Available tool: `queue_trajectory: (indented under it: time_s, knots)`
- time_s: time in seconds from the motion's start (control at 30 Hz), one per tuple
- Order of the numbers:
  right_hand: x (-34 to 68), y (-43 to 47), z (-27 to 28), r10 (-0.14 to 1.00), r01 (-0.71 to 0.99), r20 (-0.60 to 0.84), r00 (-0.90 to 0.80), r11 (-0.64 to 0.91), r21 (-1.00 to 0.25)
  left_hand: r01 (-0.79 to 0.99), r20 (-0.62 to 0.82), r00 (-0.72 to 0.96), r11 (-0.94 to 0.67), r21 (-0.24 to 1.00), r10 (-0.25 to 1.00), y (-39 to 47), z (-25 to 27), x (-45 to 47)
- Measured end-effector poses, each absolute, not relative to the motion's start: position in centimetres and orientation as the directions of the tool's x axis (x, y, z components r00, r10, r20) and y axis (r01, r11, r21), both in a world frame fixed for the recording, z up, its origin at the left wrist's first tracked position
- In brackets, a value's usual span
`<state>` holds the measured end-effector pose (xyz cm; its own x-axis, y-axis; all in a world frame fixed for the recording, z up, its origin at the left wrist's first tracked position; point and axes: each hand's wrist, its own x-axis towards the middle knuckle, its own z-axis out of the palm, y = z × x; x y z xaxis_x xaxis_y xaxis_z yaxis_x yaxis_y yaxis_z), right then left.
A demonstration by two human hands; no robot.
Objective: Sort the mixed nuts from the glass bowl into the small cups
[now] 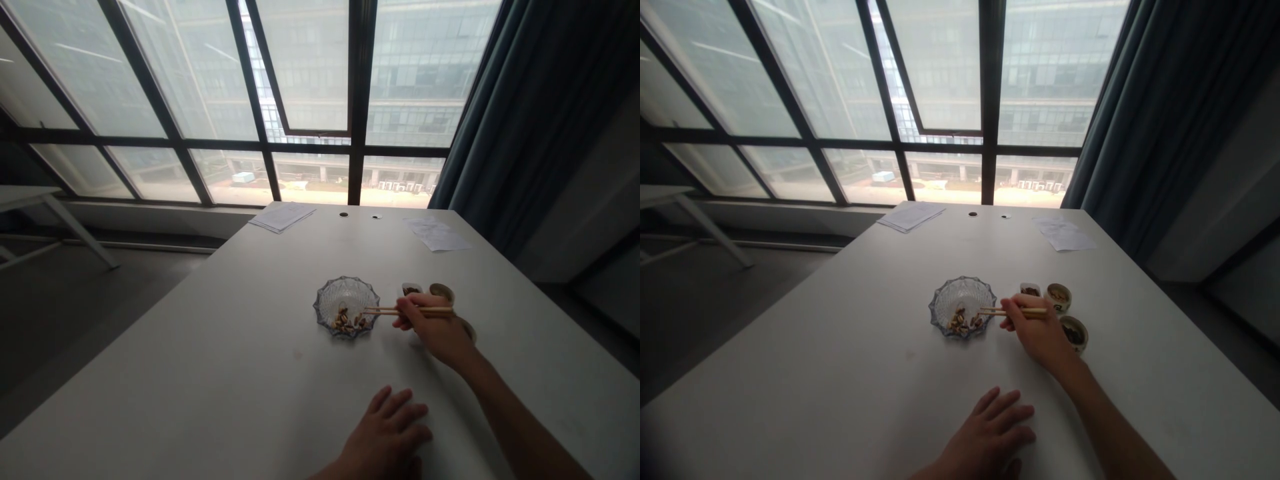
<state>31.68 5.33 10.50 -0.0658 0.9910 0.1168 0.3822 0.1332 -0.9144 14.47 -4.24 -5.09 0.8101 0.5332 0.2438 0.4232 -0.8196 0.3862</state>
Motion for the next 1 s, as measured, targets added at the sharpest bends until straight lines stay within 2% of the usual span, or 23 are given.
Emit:
queue_trajectory:
  time_s: [0.07, 0.17, 0.37, 0.7, 1.0]
  knots:
    - [30.7, 5.3, 10.2, 0.986, 0.431, 0.088, -0.140, 0.140, -0.891, 0.424, 0.249, 0.813, -0.829, 0.365, 0.526, -4.2, -5.2, 14.5]
    - [29.8, 5.4, 10.0, 0.987, 0.475, 0.052, -0.154, 0.120, -0.872, 0.422, 0.259, 0.819, -0.844, 0.331, 0.511, -4.1, -5.4, 14.6]
    - [29.1, 5.8, 9.3, 0.968, 0.447, 0.139, -0.211, 0.222, -0.867, 0.423, 0.274, 0.820, -0.854, 0.303, 0.503, -4.1, -5.3, 14.6]
    - [29.3, 6.2, 8.4, 0.947, 0.438, 0.201, -0.249, 0.296, -0.849, 0.419, 0.273, 0.822, -0.855, 0.306, 0.500, -4.1, -5.3, 14.5]
    - [29.2, 6.8, 6.9, 0.981, 0.311, 0.153, -0.117, 0.183, -0.933, 0.419, 0.281, 0.816, -0.851, 0.316, 0.506, -4.1, -5.5, 14.6]
